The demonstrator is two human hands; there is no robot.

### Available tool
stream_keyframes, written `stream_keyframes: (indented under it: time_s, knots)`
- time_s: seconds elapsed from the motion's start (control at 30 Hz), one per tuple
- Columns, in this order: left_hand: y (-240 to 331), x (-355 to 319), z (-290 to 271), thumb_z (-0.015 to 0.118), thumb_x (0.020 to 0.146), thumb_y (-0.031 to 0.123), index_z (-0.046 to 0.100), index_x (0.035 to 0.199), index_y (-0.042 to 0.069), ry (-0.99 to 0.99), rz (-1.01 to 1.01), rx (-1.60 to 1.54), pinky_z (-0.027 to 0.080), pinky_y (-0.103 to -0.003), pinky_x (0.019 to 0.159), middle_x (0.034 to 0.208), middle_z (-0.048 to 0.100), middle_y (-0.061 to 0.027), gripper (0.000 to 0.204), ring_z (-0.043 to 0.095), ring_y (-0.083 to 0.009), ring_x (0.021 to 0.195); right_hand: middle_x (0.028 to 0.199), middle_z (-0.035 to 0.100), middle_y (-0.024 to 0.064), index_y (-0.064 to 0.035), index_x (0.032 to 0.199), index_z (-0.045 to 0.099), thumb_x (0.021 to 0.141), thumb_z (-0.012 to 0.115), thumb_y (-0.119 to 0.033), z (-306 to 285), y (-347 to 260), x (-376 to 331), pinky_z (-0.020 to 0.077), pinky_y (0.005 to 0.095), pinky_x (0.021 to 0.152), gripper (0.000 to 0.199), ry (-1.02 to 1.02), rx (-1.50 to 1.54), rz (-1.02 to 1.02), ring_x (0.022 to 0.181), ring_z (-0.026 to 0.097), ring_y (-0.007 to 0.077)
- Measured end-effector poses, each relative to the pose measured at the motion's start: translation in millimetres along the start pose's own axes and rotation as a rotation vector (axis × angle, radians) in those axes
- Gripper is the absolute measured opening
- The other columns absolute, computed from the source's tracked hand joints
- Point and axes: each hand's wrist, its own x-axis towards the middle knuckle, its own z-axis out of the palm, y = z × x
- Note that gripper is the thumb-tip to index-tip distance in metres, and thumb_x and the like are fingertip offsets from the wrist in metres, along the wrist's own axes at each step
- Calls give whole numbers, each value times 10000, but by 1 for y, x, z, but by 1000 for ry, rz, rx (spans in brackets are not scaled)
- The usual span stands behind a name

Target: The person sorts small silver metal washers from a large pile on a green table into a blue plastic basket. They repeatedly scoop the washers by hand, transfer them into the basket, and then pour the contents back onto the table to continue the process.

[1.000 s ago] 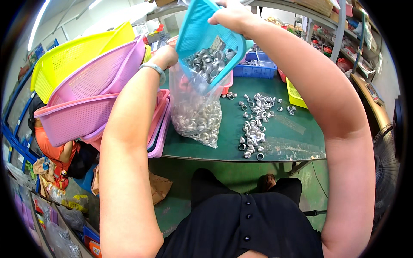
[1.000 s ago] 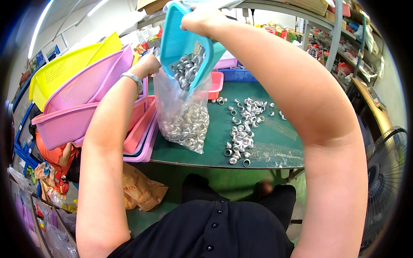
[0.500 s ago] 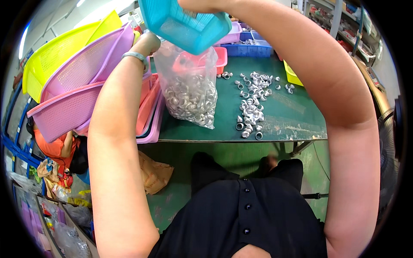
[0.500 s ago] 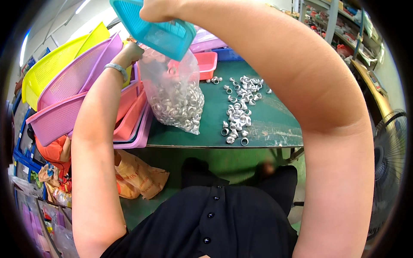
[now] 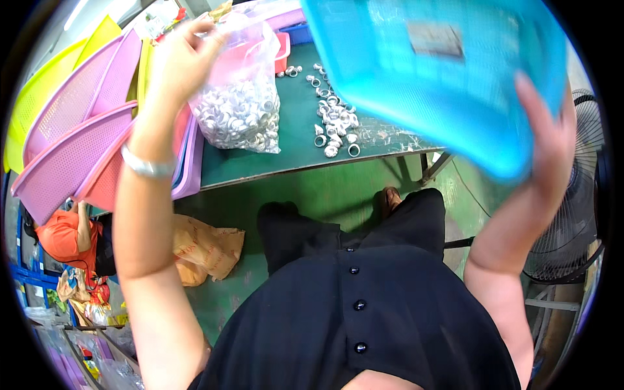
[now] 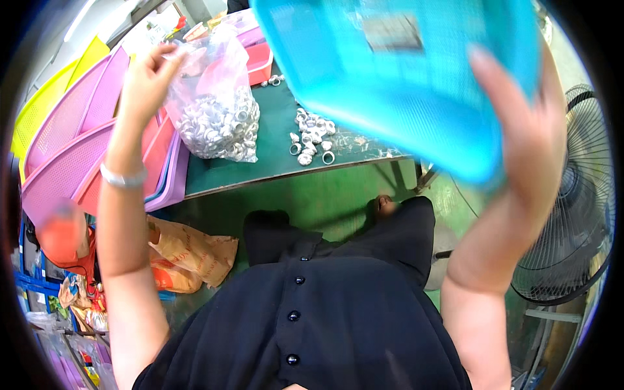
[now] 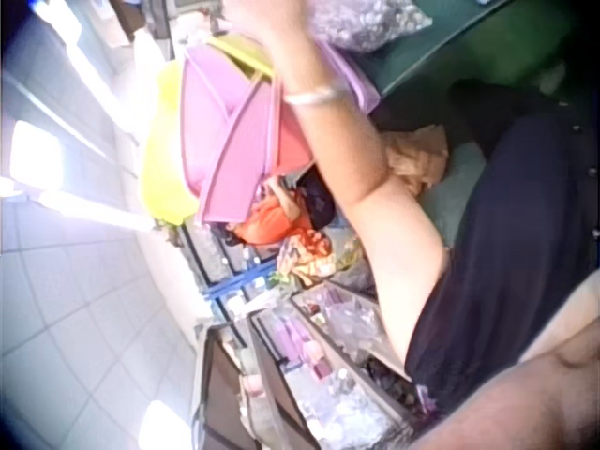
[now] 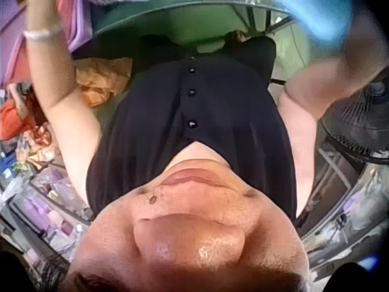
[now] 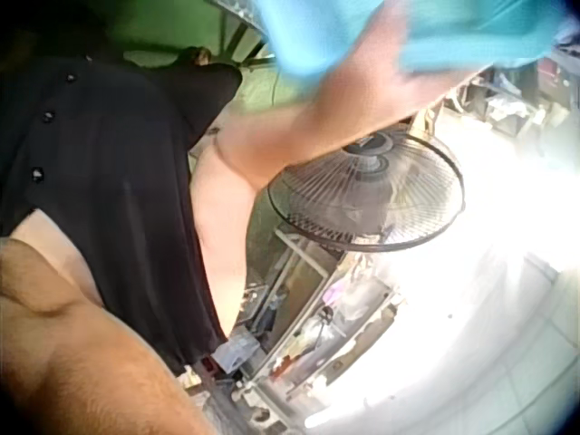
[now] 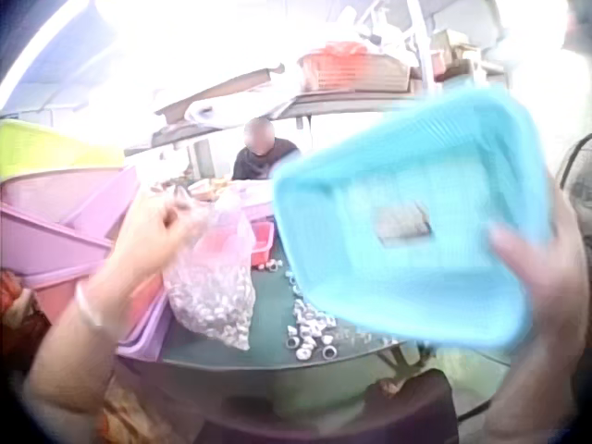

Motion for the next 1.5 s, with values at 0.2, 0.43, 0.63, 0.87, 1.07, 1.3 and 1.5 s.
stream_keyframes:
  time_s: [0.2, 0.43, 0.63, 0.87, 1.07, 1.3, 1.5]
  knots:
    - [57, -165, 90, 627, 791, 305, 613, 962, -22, -1048, -1, -565, 461, -324, 768, 891, 637, -148, 369, 598, -205, 837, 1200, 484, 164, 44, 1269, 387, 669, 624, -103, -72, 1, -127, 276, 345, 997, 661, -194, 10, 284, 1135, 449, 254]
    - [55, -253, 226, 634, 798, 354, 375, 1272, -16, -1339, -592, -1539, 343, -344, 976, 1231, 478, -137, 655, 444, -230, 1143, 1028, 561, 105, 26, 1183, 428, 769, 621, -147, -78, 103, -166, 468, 300, 774, 489, -278, 379, 888, 896, 559, 175]
    - [35, -268, 262, 550, 794, 165, 467, 1176, -32, -1178, -1237, -1635, 419, -413, 923, 1123, 559, -166, 438, 555, -278, 1020, 1001, 597, 145, 39, 1208, 433, 829, 584, -257, -39, 188, -198, 479, 328, 753, 504, -473, 62, 1178, 862, 592, 213]
    - [-21, -263, 258, 507, 782, 118, 489, 1113, -36, -726, -1360, -1601, 435, -402, 895, 1069, 572, -148, 366, 558, -275, 982, 972, 617, 151, -10, 1065, 576, 824, 556, -201, 41, 225, -43, 462, 323, 796, 308, -469, -246, 222, 890, 599, 254]
    - [-45, -245, 261, 530, 742, 69, 481, 1130, -22, -611, -1364, -1607, 463, -392, 857, 1058, 575, -135, 402, 574, -267, 951, 1212, 469, 175, -69, 1178, 503, 837, 519, -271, 147, 337, 43, 348, 359, 959, 397, -569, -444, 65, 1119, 446, 320]
    - [-58, -231, 252, 528, 735, -14, 461, 1147, -41, -541, -1317, -1570, 475, -360, 810, 1065, 552, -136, 418, 568, -243, 937, 1042, 574, 171, -41, 1039, 596, 804, 576, -229, 209, 309, 20, 430, 369, 856, 301, -678, -84, 101, 981, 541, 298]
    - [-67, -220, 248, 524, 729, -17, 526, 1066, -58, -578, -1288, -1534, 477, -351, 812, 1019, 577, -132, 339, 579, -250, 922, 1236, 469, 133, -92, 1161, 528, 842, 521, -289, 261, 326, 83, 348, 352, 965, 374, -694, -171, -261, 1149, 440, 269]
